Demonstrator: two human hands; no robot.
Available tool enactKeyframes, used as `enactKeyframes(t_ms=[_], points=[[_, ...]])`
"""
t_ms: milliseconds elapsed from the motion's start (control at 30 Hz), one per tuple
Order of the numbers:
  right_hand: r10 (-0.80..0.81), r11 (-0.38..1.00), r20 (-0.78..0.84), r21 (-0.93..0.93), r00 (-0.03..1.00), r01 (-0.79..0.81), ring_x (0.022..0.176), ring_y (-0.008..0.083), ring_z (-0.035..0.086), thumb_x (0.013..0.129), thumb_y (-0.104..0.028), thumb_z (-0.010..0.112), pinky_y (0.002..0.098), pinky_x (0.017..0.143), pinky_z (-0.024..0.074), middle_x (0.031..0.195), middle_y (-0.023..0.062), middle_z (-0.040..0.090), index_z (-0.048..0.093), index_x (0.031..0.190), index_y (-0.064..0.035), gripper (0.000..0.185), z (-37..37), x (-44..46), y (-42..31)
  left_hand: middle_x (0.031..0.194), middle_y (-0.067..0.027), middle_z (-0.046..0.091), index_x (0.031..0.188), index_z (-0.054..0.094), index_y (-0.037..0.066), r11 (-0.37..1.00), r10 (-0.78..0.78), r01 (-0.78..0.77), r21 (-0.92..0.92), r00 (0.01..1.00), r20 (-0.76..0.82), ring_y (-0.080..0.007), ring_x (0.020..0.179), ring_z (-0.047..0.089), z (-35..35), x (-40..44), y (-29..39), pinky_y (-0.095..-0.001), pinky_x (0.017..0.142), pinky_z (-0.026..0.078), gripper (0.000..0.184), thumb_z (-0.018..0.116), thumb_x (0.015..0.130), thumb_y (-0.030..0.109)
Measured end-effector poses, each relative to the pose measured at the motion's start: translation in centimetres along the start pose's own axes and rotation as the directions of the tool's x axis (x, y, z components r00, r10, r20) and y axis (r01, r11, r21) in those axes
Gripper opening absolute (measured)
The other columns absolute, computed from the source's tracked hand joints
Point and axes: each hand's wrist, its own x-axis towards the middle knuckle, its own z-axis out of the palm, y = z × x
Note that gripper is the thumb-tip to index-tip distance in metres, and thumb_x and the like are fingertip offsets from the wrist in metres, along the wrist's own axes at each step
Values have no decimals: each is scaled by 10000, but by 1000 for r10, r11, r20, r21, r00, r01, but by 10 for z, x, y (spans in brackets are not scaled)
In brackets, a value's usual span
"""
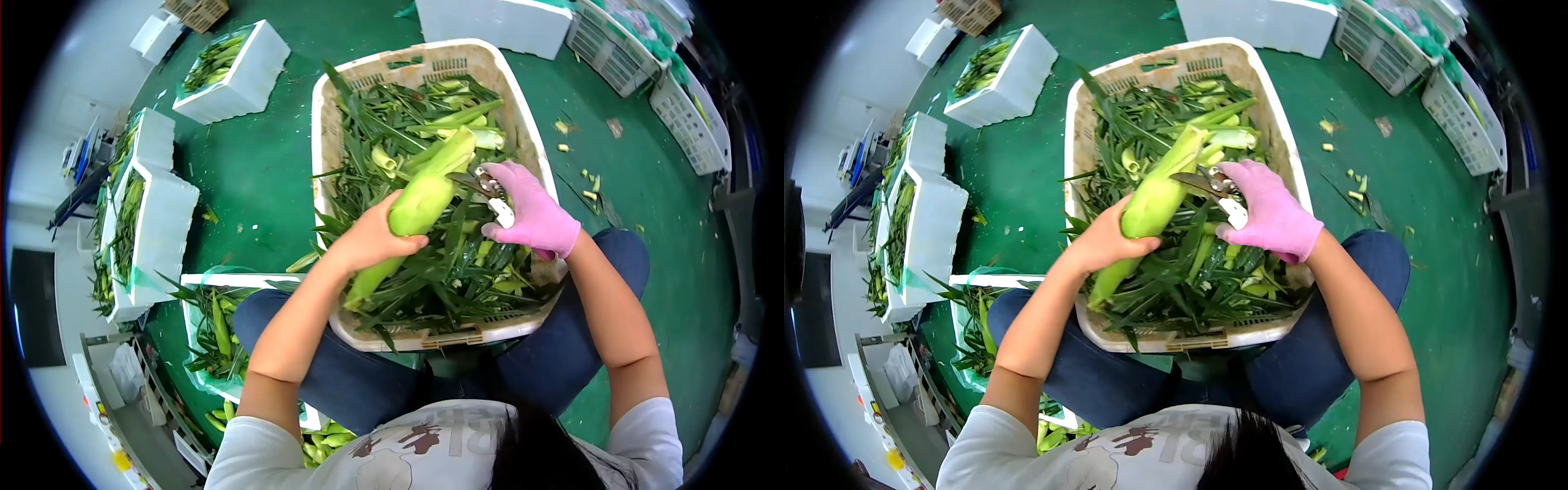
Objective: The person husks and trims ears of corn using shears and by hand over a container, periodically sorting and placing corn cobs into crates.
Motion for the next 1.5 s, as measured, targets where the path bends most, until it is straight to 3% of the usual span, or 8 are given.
enactKeyframes(t_ms=[167, 400, 600, 967, 1167, 1300, 1367, 1500], points=[[-9, 987, 8, 158, 1000, 7, 1188, 408, 503, 729, -225, 735, 432, 1060, 395, 1258, 248, 511, 423, 1386, -5, 760, 23, -8, 7, 976, -63, 646, 1308, 477, -3, 952, -145, 195, -237, 967, 211, -154, 810, 655, -2, -2, -5, -311, 787, 537, 638, 802, 777, 137], [219, 950, 77, 211, 973, -230, 706, 352, 616, 768, -175, 693, 410, 700, 516, 773, 177, 597, 538, 1029, -8, 346, 38, -3, -6, 1196, -147, 633, 1408, 428, -15, 865, -233, 309, -395, 945, 228, -225, 1076, 633, -13, -12, -12, -351, 974, 486, 814, 820, 772, 309], [418, 645, 179, 633, 891, -429, 600, 112, 552, 827, -150, 627, 279, 587, 504, 727, 41, 591, 575, 939, -51, 158, 26, -8, -1, 1363, -248, 541, 1530, 236, -12, 981, -193, 192, 16, 978, 76, -291, 1242, 558, -5, -19, -28, -349, 1069, 414, 1081, 865, 711, 311], [515, 265, 54, 939, 856, -219, 942, 153, 616, 891, -220, 679, 304, 848, 525, 1075, 65, 639, 542, 1256, -10, 443, 34, 17, -17, 1303, -212, 574, 1548, 241, 102, 688, 130, 111, 717, 953, -272, -385, 1129, 611, 52, -20, 24, -407, 911, 528, 1131, 898, 630, 174], [457, 334, 66, 911, 887, -240, 831, 131, 605, 858, -167, 603, 290, 691, 549, 1021, 62, 613, 543, 1251, -13, 426, 13, 16, -16, 1272, -130, 611, 1539, 242, 59, 1000, -20, 21, -1, 983, -184, -240, 1164, 601, 21, -18, 18, -349, 983, 476, 1059, 873, 690, 108], [516, 605, -67, 734, 854, -308, 570, 166, 573, 824, -157, 589, 311, 516, 514, 900, 78, 594, 559, 1206, -27, 405, -5, 27, -15, 1235, -122, 628, 1442, 415, -5, 737, -150, 212, -642, 977, 150, -168, 1068, 622, 2, -16, 3, -295, 923, 495, 832, 808, 779, 308], [344, 915, -423, 351, 838, -199, 758, 300, 659, 815, -179, 629, 406, 789, 536, 875, 174, 645, 545, 1202, -28, 424, -8, 40, -6, 1186, -136, 650, 1443, 400, -6, 630, -161, 329, -704, 942, 296, -176, 1009, 651, -6, -14, 3, -289, 840, 525, 837, 797, 795, 345], [360, 893, -580, -10, 730, -449, 933, 401, 657, 781, -281, 746, 457, 824, 527, 964, 224, 674, 558, 1141, -32, 476, -23, 51, 26, 1090, -142, 683, 1438, 379, -8, 769, -140, 328, -549, 924, 356, -182, 974, 665, -6, -8, -7, -282, 778, 530, 834, 781, 819, 380]])
